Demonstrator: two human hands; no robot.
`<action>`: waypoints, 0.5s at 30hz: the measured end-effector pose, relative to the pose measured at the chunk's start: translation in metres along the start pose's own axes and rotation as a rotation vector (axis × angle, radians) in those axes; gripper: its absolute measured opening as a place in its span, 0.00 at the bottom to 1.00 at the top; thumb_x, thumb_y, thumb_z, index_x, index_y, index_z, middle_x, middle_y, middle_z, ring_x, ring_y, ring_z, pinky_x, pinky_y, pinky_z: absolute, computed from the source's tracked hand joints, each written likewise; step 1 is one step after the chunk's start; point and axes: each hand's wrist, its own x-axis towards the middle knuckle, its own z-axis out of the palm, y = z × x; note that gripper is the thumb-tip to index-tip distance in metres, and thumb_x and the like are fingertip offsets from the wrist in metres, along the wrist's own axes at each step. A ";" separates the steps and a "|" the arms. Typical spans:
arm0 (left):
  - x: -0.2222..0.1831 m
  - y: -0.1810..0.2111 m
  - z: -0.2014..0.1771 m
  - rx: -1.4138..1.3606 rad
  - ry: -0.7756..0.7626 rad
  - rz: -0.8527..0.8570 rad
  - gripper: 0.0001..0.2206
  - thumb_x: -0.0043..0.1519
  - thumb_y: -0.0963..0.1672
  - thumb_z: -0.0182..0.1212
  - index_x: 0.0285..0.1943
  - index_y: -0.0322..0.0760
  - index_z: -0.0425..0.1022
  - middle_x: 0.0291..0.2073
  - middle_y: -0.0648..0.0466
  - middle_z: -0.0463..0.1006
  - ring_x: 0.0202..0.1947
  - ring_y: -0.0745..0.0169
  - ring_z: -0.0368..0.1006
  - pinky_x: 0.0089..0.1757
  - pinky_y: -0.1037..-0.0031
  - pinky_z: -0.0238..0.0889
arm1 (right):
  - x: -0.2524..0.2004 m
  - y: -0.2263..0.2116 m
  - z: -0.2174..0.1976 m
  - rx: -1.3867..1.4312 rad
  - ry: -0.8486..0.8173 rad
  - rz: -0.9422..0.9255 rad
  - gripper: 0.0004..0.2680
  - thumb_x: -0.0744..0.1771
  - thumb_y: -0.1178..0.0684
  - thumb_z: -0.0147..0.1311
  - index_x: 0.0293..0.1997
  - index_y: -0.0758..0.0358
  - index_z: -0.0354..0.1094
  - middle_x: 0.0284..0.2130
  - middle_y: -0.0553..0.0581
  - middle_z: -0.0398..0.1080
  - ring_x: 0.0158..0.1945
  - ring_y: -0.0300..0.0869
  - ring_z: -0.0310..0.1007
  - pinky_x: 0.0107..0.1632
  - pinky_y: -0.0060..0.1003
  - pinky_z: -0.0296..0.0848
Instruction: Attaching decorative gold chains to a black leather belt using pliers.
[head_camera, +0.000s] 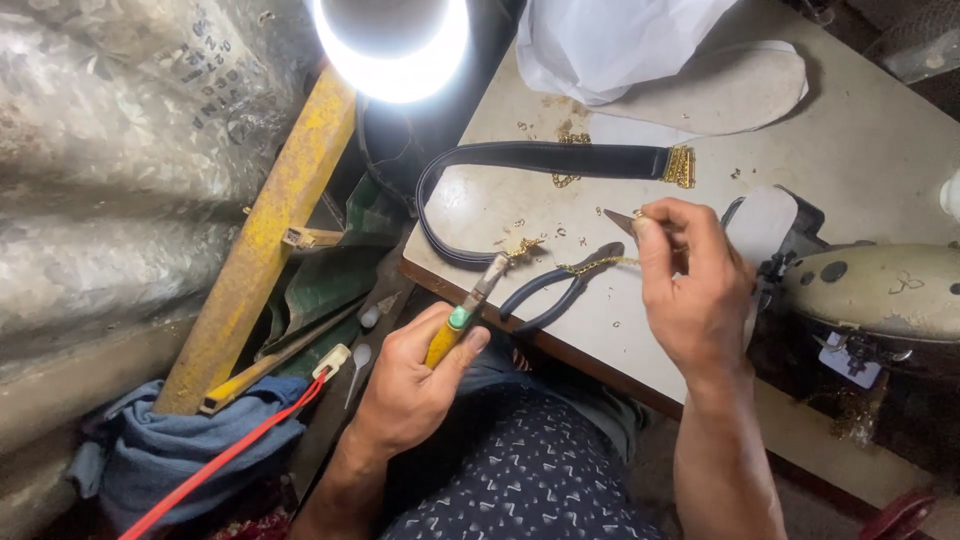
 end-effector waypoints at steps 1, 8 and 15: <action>-0.001 -0.004 0.000 -0.002 -0.005 -0.002 0.11 0.67 0.42 0.58 0.30 0.37 0.69 0.26 0.59 0.64 0.26 0.71 0.60 0.30 0.76 0.58 | -0.002 0.007 0.002 -0.003 -0.001 0.004 0.03 0.73 0.63 0.55 0.51 0.72 0.69 0.42 0.61 0.77 0.38 0.47 0.77 0.40 0.39 0.77; -0.006 -0.025 0.001 0.067 0.052 -0.089 0.15 0.68 0.45 0.58 0.27 0.40 0.64 0.25 0.62 0.59 0.25 0.72 0.55 0.29 0.75 0.53 | -0.010 0.028 0.009 -0.362 -0.029 -0.106 0.02 0.73 0.62 0.58 0.49 0.65 0.73 0.41 0.58 0.76 0.38 0.50 0.75 0.37 0.43 0.72; -0.005 -0.045 0.001 -0.002 0.158 -0.042 0.12 0.66 0.43 0.59 0.28 0.36 0.75 0.19 0.52 0.70 0.22 0.64 0.68 0.28 0.72 0.65 | -0.019 0.026 0.040 -0.137 -0.067 -0.180 0.07 0.68 0.56 0.63 0.51 0.60 0.76 0.45 0.54 0.71 0.50 0.49 0.69 0.51 0.41 0.68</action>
